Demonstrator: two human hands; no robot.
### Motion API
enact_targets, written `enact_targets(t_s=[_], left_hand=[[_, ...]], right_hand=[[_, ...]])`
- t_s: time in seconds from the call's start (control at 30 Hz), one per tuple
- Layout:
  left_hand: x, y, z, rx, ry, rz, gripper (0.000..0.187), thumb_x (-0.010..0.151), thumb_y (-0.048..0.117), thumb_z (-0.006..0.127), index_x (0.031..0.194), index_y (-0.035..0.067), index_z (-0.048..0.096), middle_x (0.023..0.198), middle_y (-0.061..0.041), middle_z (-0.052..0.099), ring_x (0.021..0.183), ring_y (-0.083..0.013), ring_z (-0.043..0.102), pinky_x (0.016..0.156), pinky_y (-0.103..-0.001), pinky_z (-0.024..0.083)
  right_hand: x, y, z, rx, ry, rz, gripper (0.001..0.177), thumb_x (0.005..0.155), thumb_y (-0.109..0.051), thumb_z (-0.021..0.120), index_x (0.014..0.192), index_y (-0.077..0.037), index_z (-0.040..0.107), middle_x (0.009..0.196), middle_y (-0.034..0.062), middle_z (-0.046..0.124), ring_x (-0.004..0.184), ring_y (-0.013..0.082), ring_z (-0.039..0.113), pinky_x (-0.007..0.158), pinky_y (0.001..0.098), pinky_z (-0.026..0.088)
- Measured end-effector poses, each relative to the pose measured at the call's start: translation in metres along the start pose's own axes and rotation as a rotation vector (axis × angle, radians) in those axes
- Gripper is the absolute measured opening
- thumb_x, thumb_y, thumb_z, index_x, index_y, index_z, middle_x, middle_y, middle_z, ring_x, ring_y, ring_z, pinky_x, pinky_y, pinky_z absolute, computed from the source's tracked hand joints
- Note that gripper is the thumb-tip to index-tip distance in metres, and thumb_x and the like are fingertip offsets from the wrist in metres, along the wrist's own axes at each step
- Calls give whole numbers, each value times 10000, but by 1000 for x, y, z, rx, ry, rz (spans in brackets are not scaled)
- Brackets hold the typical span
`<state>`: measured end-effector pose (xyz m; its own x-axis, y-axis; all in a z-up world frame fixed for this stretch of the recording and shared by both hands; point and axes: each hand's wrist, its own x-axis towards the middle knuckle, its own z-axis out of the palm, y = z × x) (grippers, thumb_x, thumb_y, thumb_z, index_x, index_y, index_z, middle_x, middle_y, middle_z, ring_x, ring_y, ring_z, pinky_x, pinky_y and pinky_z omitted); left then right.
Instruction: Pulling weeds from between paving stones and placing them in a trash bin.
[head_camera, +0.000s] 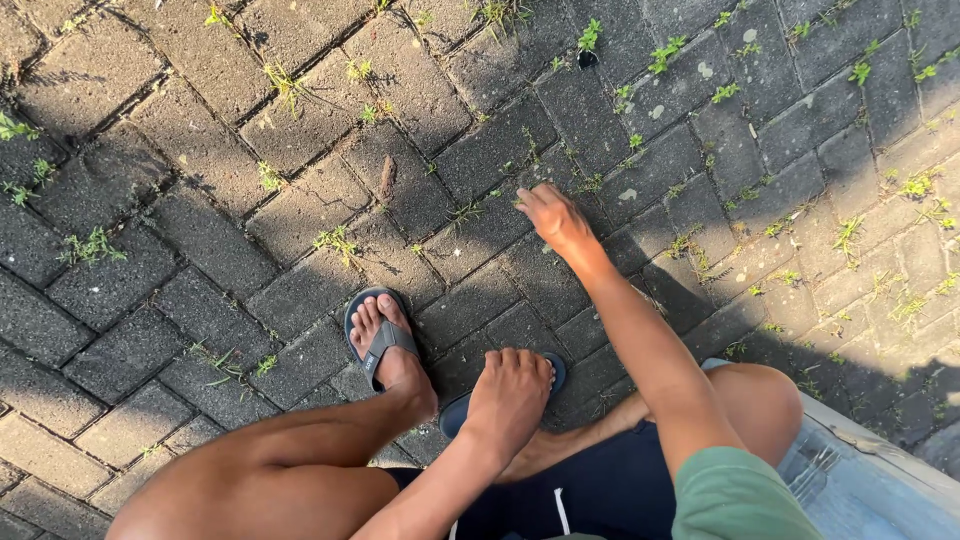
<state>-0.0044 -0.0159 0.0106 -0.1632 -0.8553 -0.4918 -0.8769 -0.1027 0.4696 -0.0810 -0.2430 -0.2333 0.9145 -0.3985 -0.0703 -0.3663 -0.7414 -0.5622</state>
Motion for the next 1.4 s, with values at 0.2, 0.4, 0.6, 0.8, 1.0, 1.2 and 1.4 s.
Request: enact_targets(t_s=[0.2, 0.4, 0.6, 0.8, 1.0, 1.2, 1.4], left_hand=[[0, 2, -7, 22, -47, 20, 327, 859, 129, 618, 1153, -13, 641, 1049, -162, 671, 1019, -311, 643, 884, -439, 501], [1, 5, 1, 24, -7, 28, 334, 870, 145, 610, 1158, -22, 642, 1035, -164, 674, 1004, -307, 646, 863, -429, 500], [8, 5, 23, -60, 45, 7, 263, 1021, 252, 552, 1043, 16, 666, 983, -158, 687, 951, -313, 658, 831, -441, 500], [25, -1, 22, 30, 26, 79, 337, 1004, 325, 537, 1026, 21, 680, 965, -154, 694, 941, -313, 660, 849, -465, 495], [49, -11, 19, 173, 9, 158, 347, 933, 291, 558, 1091, 11, 688, 1007, -158, 703, 949, -304, 667, 832, -450, 496], [75, 0, 20, 185, -110, 289, 282, 944, 242, 577, 1073, 30, 711, 1026, -153, 714, 988, -320, 671, 862, -473, 493], [98, 1, 10, 138, -210, 370, 351, 879, 341, 627, 1034, 39, 713, 1025, -165, 711, 987, -341, 667, 846, -493, 492]], right_hand=[[1, 26, 15, 22, 94, 182, 130, 1026, -17, 608, 1144, 28, 638, 1040, 157, 633, 894, 283, 669, 763, 349, 596], [20, 26, 4, 62, 286, 306, 204, 1032, -107, 670, 1188, 18, 633, 1053, 177, 627, 899, 323, 669, 768, 411, 562], [36, 28, 35, -36, 437, 252, 231, 966, -119, 684, 1154, 8, 642, 1014, 178, 610, 907, 354, 647, 785, 437, 544], [37, 36, 27, 37, 348, 403, 98, 1044, -91, 609, 1051, 5, 631, 1007, 153, 607, 915, 311, 628, 801, 415, 535], [8, 50, -19, 187, 624, 640, 136, 1070, -149, 592, 1086, -21, 635, 1018, 124, 642, 935, 267, 638, 815, 426, 521], [2, 49, -17, 170, 408, 655, 206, 1049, -149, 596, 1203, -14, 621, 1109, 142, 642, 982, 284, 661, 847, 412, 555], [20, 37, -4, 33, 502, 547, 307, 942, -150, 755, 1186, 17, 675, 1056, 193, 627, 920, 360, 646, 806, 430, 536]])
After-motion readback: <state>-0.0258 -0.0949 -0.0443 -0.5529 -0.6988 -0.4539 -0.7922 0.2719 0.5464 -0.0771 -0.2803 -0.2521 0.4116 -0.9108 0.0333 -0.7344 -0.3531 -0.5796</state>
